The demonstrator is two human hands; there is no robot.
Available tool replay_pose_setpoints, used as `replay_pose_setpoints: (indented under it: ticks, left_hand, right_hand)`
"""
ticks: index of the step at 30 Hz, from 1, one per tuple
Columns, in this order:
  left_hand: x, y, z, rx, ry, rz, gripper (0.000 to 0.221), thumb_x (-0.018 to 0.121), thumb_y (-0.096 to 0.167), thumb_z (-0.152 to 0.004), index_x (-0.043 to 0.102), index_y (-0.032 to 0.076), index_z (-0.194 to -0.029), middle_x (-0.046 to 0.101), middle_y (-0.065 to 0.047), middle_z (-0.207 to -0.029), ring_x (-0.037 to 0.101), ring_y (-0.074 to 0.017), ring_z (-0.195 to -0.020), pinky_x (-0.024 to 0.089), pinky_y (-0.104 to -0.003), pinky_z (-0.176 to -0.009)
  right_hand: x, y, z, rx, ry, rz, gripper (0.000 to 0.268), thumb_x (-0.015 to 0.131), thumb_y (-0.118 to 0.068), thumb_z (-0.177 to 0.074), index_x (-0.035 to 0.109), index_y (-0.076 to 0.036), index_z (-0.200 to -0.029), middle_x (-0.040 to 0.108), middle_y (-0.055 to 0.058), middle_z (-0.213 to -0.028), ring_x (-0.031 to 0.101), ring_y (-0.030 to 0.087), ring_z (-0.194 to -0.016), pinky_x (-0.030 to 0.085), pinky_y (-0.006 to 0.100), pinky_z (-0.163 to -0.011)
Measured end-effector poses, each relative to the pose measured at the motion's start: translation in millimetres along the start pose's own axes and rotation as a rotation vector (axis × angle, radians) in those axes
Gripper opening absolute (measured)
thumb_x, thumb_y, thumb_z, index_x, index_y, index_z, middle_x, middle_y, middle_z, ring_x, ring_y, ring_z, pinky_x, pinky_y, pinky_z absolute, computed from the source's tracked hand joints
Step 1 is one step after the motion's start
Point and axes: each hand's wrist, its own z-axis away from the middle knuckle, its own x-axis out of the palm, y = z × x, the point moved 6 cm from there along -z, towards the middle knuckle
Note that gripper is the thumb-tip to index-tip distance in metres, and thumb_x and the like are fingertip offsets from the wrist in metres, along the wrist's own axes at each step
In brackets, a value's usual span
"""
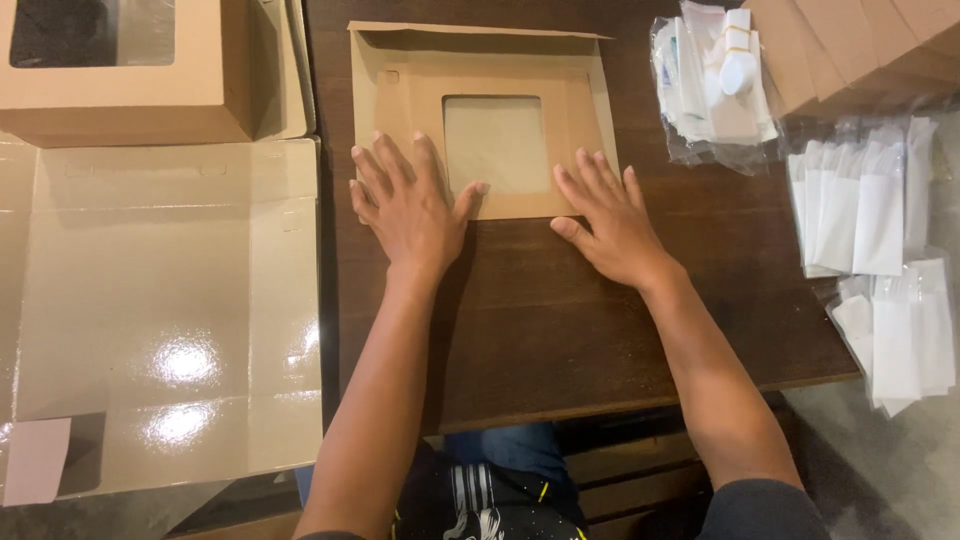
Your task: Assembling a cardboard box with a clear window by folding and tucking flaps into place.
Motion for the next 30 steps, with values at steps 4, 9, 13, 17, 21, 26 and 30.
replay_pose_setpoints:
  ticks: [4, 9, 13, 17, 21, 26, 30]
  left_hand:
    - [1, 0, 1, 0.022, -0.006, -0.020, 0.084, 0.064, 0.064, -0.096, 0.039, 0.013, -0.158, 0.023, -0.028, -0.163, 0.012, -0.0544, -0.151, 0.022, -0.070, -0.112]
    - [11, 4, -2, 0.103, -0.060, -0.044, 0.069, 0.059, 0.061, -0.099, 0.044, 0.022, -0.154, 0.029, -0.018, -0.160, 0.025, -0.0427, -0.148, 0.035, -0.056, -0.104]
    - [14, 3, -4, 0.100, -0.062, 0.023, 0.064, 0.062, 0.050, -0.101, 0.045, 0.016, -0.153, 0.030, -0.018, -0.159, 0.031, -0.0396, -0.145, 0.038, -0.051, -0.099]
    - [13, 4, -6, 0.109, -0.024, 0.011, 0.059, 0.064, 0.043, -0.101, 0.048, 0.013, -0.149, 0.035, -0.015, -0.155, 0.039, -0.0372, -0.137, 0.039, -0.047, -0.092]
    - [15, 4, -6, 0.096, -0.010, -0.012, 0.057, 0.064, 0.043, -0.101, 0.047, 0.015, -0.148, 0.034, -0.013, -0.155, 0.039, -0.0360, -0.137, 0.038, -0.046, -0.091]
    - [9, 13, -2, 0.073, -0.021, -0.039, 0.056, 0.063, 0.040, -0.103, 0.049, 0.012, -0.149, 0.036, -0.017, -0.156, 0.039, -0.0384, -0.140, 0.040, -0.049, -0.092]
    - [22, 15, -10, 0.066, -0.020, -0.186, 0.059, 0.066, 0.041, -0.100, 0.051, 0.011, -0.148, 0.040, -0.020, -0.156, 0.040, -0.0385, -0.140, 0.043, -0.051, -0.091]
  right_hand:
    - [-3, 21, -7, 0.065, 0.036, -0.078, 0.067, 0.038, -0.062, -0.104, 0.037, -0.027, -0.161, 0.018, 0.013, -0.172, 0.012, 0.036, -0.158, -0.002, 0.065, -0.123]
    - [-6, 61, -17, 0.062, 0.294, -0.143, 0.056, 0.049, -0.052, -0.110, 0.053, -0.017, -0.153, 0.037, 0.019, -0.164, 0.026, 0.041, -0.152, 0.011, 0.070, -0.119]
    - [12, 70, -16, 0.040, 0.494, -0.085, 0.037, 0.066, -0.035, -0.108, 0.068, -0.013, -0.138, 0.058, 0.013, -0.150, 0.048, 0.036, -0.142, 0.031, 0.054, -0.120]
    - [21, 41, -14, -0.146, 0.678, 0.092, 0.013, 0.076, -0.016, -0.099, 0.079, -0.008, -0.109, 0.074, 0.007, -0.115, 0.068, 0.028, -0.115, 0.052, 0.040, -0.101]
    - [27, 15, -16, -0.168, 0.635, 0.159, 0.013, 0.074, -0.023, -0.098, 0.079, -0.012, -0.104, 0.072, 0.001, -0.106, 0.068, 0.024, -0.110, 0.054, 0.036, -0.095]
    - [17, -17, -12, -0.201, 0.658, 0.168, 0.014, 0.073, -0.022, -0.094, 0.079, -0.015, -0.104, 0.072, 0.001, -0.104, 0.068, 0.023, -0.104, 0.056, 0.034, -0.090]
    - [10, -26, -8, -0.192, 0.656, 0.097, 0.013, 0.071, -0.018, -0.096, 0.078, -0.012, -0.103, 0.072, 0.004, -0.101, 0.069, 0.027, -0.100, 0.057, 0.036, -0.086]
